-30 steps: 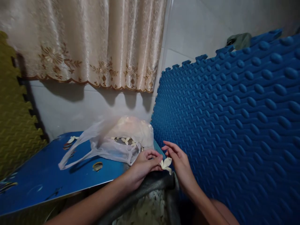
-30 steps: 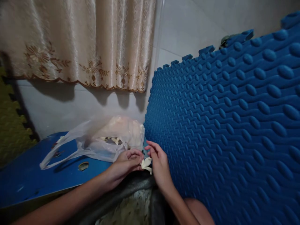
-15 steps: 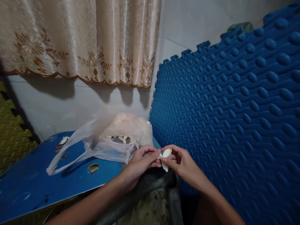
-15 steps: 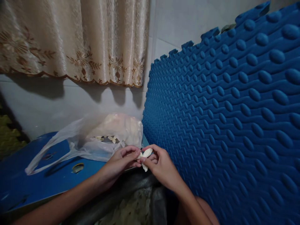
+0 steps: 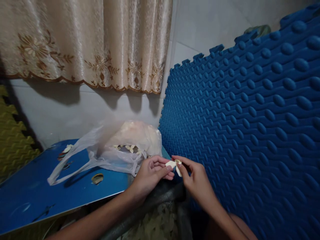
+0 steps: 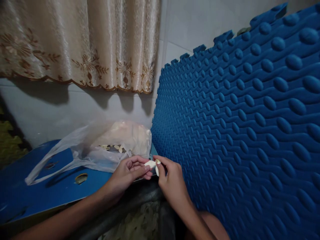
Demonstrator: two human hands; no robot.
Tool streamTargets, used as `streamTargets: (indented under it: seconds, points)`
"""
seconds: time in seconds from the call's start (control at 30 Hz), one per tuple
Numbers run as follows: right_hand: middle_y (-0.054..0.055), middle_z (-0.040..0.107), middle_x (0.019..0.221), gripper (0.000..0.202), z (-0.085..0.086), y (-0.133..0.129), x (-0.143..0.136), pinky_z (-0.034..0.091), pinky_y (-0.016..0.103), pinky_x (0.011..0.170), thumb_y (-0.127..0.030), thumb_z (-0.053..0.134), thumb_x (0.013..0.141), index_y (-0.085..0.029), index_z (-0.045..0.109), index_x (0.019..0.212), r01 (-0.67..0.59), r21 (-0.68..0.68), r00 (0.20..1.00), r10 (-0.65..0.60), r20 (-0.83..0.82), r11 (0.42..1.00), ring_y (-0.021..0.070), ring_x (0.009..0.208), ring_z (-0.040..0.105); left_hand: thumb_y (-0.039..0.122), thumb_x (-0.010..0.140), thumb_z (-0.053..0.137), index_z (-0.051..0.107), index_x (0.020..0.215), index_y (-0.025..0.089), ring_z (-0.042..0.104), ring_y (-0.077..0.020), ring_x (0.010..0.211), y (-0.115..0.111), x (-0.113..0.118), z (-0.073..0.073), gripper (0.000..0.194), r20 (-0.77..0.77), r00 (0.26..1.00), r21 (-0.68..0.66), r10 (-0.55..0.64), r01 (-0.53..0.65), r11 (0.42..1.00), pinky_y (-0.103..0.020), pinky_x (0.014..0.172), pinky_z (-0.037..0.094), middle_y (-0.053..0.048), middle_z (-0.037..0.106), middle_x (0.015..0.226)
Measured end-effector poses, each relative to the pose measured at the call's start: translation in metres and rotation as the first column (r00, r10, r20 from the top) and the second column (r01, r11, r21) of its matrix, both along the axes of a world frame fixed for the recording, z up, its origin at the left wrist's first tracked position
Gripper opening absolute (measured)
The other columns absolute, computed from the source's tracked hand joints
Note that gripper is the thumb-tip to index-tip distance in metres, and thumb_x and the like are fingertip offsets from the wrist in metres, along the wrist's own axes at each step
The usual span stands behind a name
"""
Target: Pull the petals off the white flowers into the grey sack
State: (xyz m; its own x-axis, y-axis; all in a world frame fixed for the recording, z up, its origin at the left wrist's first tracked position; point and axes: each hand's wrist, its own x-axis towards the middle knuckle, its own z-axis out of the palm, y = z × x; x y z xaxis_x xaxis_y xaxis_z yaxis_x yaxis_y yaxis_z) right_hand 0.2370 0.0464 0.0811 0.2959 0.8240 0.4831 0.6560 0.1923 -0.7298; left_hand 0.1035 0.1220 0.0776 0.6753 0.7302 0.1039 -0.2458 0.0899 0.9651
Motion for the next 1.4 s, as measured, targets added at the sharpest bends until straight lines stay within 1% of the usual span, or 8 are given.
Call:
streamTargets:
  seconds: [0.13, 0.23, 0.33, 0.43, 0.6, 0.93, 1.13, 1.4]
  points:
    - [0.012, 0.070, 0.099, 0.035, -0.002, -0.002, -0.004, 0.049, 0.036, 0.079, -0.009, 0.040, 0.081, -0.011, 0.067, 0.105, 0.003, 0.048, 0.974, -0.013, 0.225, 0.999, 0.0233, 0.090, 0.064, 0.027, 0.070, 0.071, 0.061, 0.081, 0.011, 0.066, -0.0139, 0.063, 0.000, -0.002, -0.004, 0.022, 0.006, 1.000, 0.125, 0.004, -0.005, 0.992, -0.025, 0.066, 0.053, -0.004, 0.068, 0.069]
    - [0.011, 0.071, 0.096, 0.037, -0.001, -0.004, -0.005, 0.049, 0.036, 0.079, -0.006, 0.041, 0.079, -0.012, 0.067, 0.104, -0.014, 0.028, 0.962, 0.006, 0.272, 1.000, 0.0234, 0.089, 0.064, 0.024, 0.077, 0.064, 0.064, 0.078, 0.012, 0.065, -0.0149, 0.066, -0.001, -0.006, -0.006, 0.012, -0.026, 0.998, 0.425, 0.053, -0.037, 0.904, -0.025, 0.065, 0.053, -0.005, 0.067, 0.074]
    - [0.010, 0.071, 0.099, 0.033, 0.001, -0.005, -0.005, 0.049, 0.034, 0.080, -0.011, 0.043, 0.082, -0.013, 0.067, 0.105, -0.038, -0.016, 0.979, 0.040, 0.201, 0.999, 0.0224, 0.090, 0.065, 0.017, 0.082, 0.057, 0.067, 0.083, 0.015, 0.063, -0.0150, 0.069, 0.001, -0.010, -0.007, 0.010, -0.006, 0.987, 0.784, 0.158, -0.093, 0.614, -0.025, 0.064, 0.050, -0.005, 0.066, 0.074]
    - [0.011, 0.069, 0.105, 0.032, 0.001, -0.005, -0.003, 0.049, 0.035, 0.084, -0.017, 0.044, 0.085, -0.013, 0.066, 0.108, -0.063, -0.062, 0.988, 0.071, 0.139, 0.996, 0.0230, 0.096, 0.064, 0.009, 0.084, 0.051, 0.063, 0.097, 0.017, 0.062, -0.0148, 0.073, 0.005, -0.013, -0.010, 0.019, 0.080, 0.982, 0.930, 0.173, -0.136, 0.341, -0.025, 0.067, 0.049, -0.006, 0.067, 0.081]
    - [0.012, 0.067, 0.109, 0.033, -0.004, -0.003, 0.002, 0.047, 0.037, 0.089, -0.026, 0.047, 0.087, -0.013, 0.065, 0.111, -0.157, -0.109, 0.988, 0.157, -0.009, 0.982, 0.0243, 0.102, 0.062, 0.003, 0.086, 0.042, 0.056, 0.103, 0.015, 0.061, -0.0160, 0.080, 0.010, -0.013, -0.017, 0.026, 0.112, 0.980, 0.988, 0.164, -0.127, 0.085, -0.026, 0.071, 0.050, -0.009, 0.066, 0.087]
    - [0.009, 0.071, 0.090, 0.047, -0.003, -0.001, -0.002, 0.052, 0.034, 0.074, -0.034, 0.056, 0.082, -0.011, 0.055, 0.123, -0.296, -0.154, 0.909, 0.228, -0.349, 0.943, 0.0210, 0.082, 0.065, 0.005, 0.086, 0.039, 0.056, 0.090, 0.015, 0.058, -0.0158, 0.067, 0.011, -0.018, -0.014, 0.020, 0.012, 0.913, 0.994, 0.408, -0.055, 0.096, -0.025, 0.061, 0.045, -0.006, 0.060, 0.073]
    - [0.007, 0.064, 0.106, 0.086, -0.011, 0.000, -0.001, 0.053, 0.030, 0.072, -0.008, 0.081, 0.042, -0.017, 0.055, 0.123, -0.361, -0.182, 0.884, 0.273, -0.380, 0.915, 0.0186, 0.082, 0.060, 0.002, 0.082, 0.041, 0.057, 0.089, 0.015, 0.057, -0.0161, 0.066, 0.012, -0.019, -0.016, 0.022, -0.069, 0.886, 0.991, 0.458, 0.007, 0.137, -0.025, 0.060, 0.042, -0.005, 0.059, 0.073]
    - [0.004, 0.065, 0.082, 0.047, -0.021, 0.004, -0.002, 0.052, 0.027, 0.061, -0.017, 0.073, 0.061, -0.018, 0.067, 0.108, -0.270, -0.110, 0.905, 0.213, -0.367, 0.957, 0.0173, 0.070, 0.059, 0.002, 0.081, 0.038, 0.055, 0.082, 0.016, 0.056, -0.0153, 0.065, 0.013, -0.017, -0.013, 0.022, -0.135, 0.888, 0.980, 0.439, 0.055, 0.190, -0.024, 0.059, 0.039, -0.003, 0.057, 0.071]
